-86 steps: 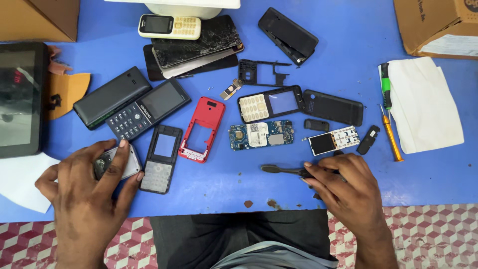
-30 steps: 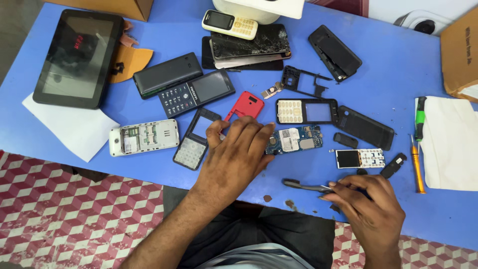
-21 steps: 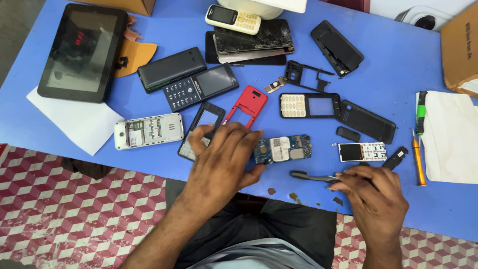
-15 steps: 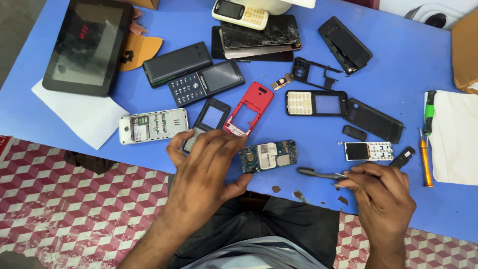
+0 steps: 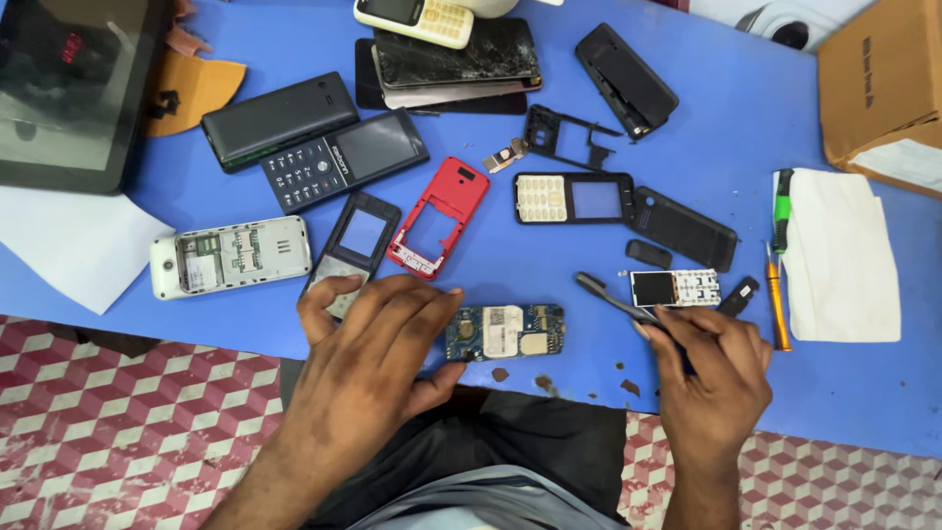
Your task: The person scrapes the back of a white mobile phone with a metal tool, then picks up a circuit board and a keypad assembly, aligning and fitting them together. The workspace contains multiple disassembled phones and tools.
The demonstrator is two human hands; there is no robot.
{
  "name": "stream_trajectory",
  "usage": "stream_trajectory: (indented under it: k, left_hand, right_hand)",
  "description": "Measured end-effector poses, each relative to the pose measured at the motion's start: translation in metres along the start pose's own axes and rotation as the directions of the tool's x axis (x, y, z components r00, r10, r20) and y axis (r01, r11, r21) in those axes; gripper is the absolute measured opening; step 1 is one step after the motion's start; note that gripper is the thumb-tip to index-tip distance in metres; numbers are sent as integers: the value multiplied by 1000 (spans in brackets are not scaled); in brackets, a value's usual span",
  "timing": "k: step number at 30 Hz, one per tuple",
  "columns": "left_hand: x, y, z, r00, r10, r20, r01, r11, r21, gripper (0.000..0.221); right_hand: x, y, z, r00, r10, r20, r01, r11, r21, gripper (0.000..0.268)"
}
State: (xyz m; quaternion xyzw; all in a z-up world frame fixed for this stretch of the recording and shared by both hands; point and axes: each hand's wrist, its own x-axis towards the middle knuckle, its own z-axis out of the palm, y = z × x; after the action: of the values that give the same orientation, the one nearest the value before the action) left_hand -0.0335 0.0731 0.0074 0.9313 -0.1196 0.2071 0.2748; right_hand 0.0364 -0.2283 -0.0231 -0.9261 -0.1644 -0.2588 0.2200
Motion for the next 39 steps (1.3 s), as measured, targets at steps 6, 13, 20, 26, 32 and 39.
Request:
stream_trajectory:
  k: [6, 13, 20, 26, 32, 39]
  left_hand:
    - [17, -4, 10, 991, 83, 109, -89, 995, 46, 54]
    - [33, -1, 22, 973, 155, 168, -164, 986, 39, 47]
    - [21, -5, 29, 994, 57, 89, -66, 993, 98, 43]
    - [13, -6, 28, 901, -235, -365, 305, 941, 147, 38]
    - [19, -4, 31, 916, -273, -295, 348, 905, 243, 61]
    - [18, -4, 35, 920, -268, -286, 339, 911, 235, 55]
  right_hand:
    - [-11, 22, 4, 908, 307, -285, -252, 944, 214, 8]
    - [-33, 49, 5, 785, 454, -422, 66, 615, 785, 19]
    - [-25, 3, -7, 991, -92, -98, 125, 897, 425, 14]
    - [-9, -15, 2, 930, -333, 157, 300, 932, 203, 30]
    - [-9, -5, 12, 916, -309, 256, 294, 951, 97, 40]
    - [-15, 5, 17, 928, -268, 258, 264, 963, 53, 44]
